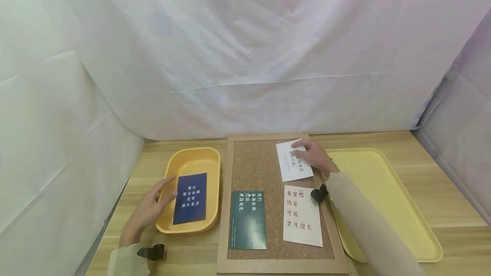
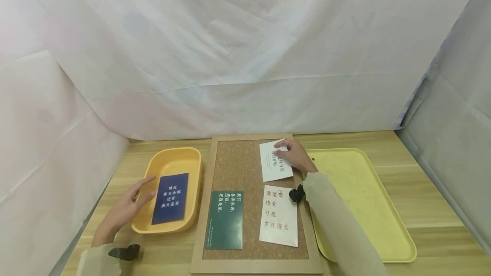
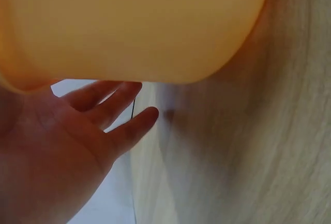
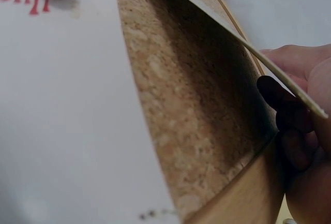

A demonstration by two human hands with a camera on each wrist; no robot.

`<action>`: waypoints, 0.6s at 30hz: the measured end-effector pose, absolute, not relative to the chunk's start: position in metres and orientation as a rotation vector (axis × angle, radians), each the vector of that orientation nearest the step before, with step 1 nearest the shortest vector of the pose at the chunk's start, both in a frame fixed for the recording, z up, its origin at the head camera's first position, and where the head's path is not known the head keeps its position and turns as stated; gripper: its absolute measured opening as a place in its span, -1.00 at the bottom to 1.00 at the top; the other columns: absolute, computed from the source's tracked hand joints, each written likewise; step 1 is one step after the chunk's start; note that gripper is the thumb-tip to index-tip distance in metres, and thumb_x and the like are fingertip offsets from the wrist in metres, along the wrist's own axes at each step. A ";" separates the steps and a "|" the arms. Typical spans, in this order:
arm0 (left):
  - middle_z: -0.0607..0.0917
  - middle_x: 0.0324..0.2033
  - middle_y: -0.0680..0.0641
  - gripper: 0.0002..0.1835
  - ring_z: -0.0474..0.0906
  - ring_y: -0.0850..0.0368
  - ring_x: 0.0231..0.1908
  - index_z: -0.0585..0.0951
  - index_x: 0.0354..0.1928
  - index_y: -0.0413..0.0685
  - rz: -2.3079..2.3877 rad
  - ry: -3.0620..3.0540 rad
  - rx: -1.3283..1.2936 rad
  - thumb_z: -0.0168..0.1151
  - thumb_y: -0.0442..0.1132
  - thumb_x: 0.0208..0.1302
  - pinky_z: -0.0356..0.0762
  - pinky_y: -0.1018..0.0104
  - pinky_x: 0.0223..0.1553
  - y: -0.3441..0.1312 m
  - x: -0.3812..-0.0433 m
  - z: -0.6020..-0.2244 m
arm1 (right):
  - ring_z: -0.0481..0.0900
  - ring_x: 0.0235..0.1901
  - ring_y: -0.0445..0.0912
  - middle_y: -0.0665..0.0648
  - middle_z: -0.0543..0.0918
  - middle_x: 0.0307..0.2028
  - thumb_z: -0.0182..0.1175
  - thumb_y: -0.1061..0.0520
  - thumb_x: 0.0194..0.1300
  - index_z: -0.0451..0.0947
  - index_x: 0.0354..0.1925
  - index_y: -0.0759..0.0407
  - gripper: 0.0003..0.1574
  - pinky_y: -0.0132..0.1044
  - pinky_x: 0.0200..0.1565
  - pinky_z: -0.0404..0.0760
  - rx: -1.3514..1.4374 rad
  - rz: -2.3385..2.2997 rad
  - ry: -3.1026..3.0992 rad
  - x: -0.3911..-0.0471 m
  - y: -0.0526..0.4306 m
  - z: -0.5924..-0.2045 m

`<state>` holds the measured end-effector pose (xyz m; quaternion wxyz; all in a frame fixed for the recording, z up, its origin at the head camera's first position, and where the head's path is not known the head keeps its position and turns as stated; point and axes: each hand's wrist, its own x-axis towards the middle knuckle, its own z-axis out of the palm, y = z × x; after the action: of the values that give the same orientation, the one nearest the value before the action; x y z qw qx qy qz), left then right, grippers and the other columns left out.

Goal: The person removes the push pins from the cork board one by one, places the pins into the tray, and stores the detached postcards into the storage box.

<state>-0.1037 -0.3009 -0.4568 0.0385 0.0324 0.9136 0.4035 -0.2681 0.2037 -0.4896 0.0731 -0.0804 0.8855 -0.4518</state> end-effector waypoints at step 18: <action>0.00 0.55 -0.21 -0.30 -0.18 -0.43 0.49 0.12 0.54 0.20 1.338 2.659 0.022 0.10 0.02 0.46 -0.08 -0.57 0.27 -0.302 -0.101 -0.464 | 0.25 0.40 0.22 0.23 0.49 0.30 0.26 0.02 0.35 0.63 0.09 0.05 -0.63 0.28 0.38 0.14 -0.234 -1.344 2.675 -0.269 0.206 -0.493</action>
<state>-0.1010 -0.3016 -0.4641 0.0823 0.0075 0.8903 0.4479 -0.2687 0.2062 -0.4927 0.0695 -0.0779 0.8887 -0.4464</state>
